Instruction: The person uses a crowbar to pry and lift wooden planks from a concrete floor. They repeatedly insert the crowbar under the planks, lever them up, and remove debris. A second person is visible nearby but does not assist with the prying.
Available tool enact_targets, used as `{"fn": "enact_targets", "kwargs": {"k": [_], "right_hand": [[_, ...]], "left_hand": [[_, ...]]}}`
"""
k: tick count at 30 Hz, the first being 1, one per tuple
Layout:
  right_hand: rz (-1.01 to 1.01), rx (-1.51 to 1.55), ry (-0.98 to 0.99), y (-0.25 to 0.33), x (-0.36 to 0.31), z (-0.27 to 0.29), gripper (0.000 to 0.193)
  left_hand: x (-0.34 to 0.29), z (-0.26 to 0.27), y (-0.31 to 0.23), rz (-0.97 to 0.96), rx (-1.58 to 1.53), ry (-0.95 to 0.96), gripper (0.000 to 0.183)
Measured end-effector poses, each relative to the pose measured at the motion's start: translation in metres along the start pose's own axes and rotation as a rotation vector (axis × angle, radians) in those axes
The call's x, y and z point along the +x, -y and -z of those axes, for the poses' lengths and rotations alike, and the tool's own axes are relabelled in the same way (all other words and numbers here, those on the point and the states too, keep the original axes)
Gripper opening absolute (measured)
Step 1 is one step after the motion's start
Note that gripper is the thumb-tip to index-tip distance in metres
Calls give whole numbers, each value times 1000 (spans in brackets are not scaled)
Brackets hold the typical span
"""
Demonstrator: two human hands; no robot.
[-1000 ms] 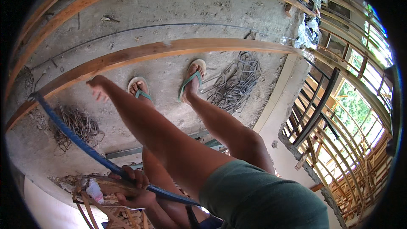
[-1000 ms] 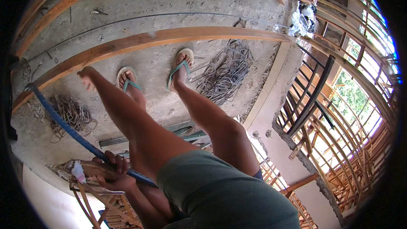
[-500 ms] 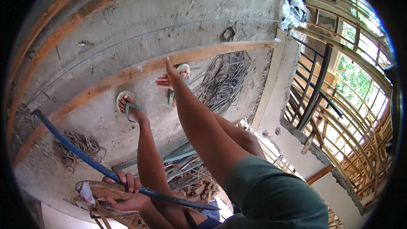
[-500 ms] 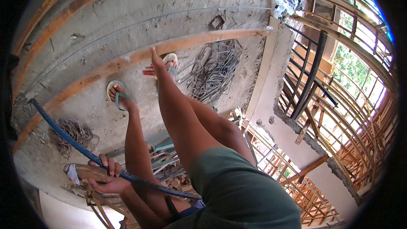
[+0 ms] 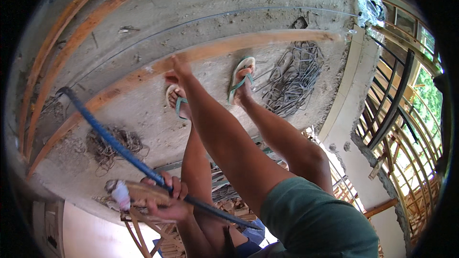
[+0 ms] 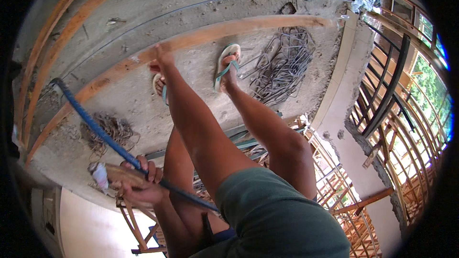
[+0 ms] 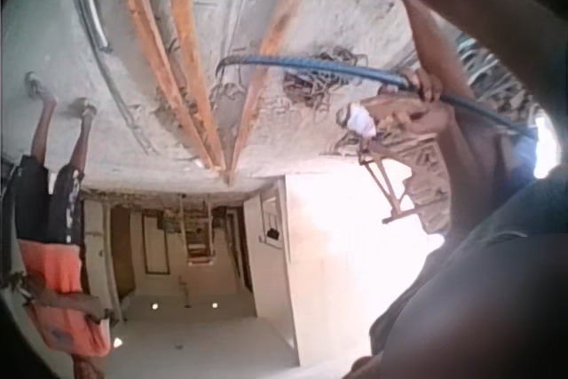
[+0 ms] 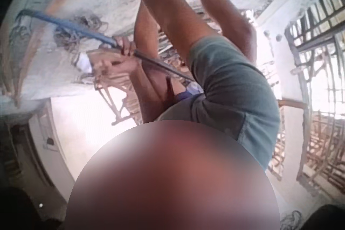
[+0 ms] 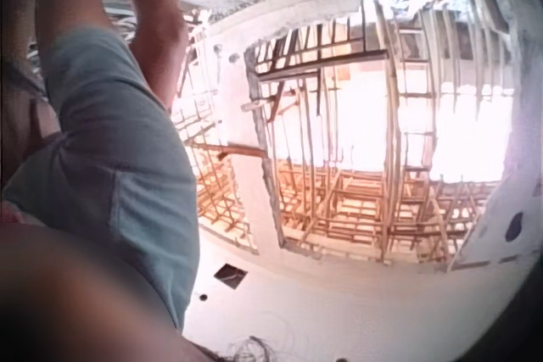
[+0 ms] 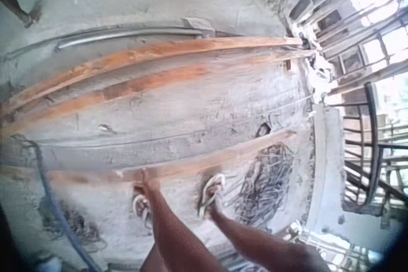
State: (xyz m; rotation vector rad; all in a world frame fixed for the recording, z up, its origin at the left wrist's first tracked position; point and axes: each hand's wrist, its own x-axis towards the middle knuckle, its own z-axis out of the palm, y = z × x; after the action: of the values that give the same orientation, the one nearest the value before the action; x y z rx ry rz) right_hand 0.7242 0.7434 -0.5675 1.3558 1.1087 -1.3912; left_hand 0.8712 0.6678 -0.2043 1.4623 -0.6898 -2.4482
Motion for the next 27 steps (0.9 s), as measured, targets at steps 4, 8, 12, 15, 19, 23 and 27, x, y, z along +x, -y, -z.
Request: {"fn": "enact_targets", "kwargs": {"k": [4, 8, 12, 15, 19, 23, 27], "right_hand": [[52, -832, 549, -28, -85, -12, 75], [223, -660, 656, -42, -292, 57, 82], [696, -743, 380, 7, -468, 83, 75], [855, -741, 212, 82, -533, 111, 71], [708, -832, 178, 162, -563, 180, 56], [736, -787, -134, 152, -578, 285, 48], [417, -399, -311, 114, -563, 376, 45]], "left_hand": [[2, 4, 6, 2, 86, 0, 40], [-7, -49, 3, 12, 277, -254, 39], [-26, -169, -1, -13, 328, -117, 42], [-47, -262, -5, 119, 373, 77, 42], [-65, -352, 6, 212, 685, 287, 35], [-81, -401, 6, -43, 1227, 376, 32], [-68, -441, -4, -84, 1446, 373, 30]]}}
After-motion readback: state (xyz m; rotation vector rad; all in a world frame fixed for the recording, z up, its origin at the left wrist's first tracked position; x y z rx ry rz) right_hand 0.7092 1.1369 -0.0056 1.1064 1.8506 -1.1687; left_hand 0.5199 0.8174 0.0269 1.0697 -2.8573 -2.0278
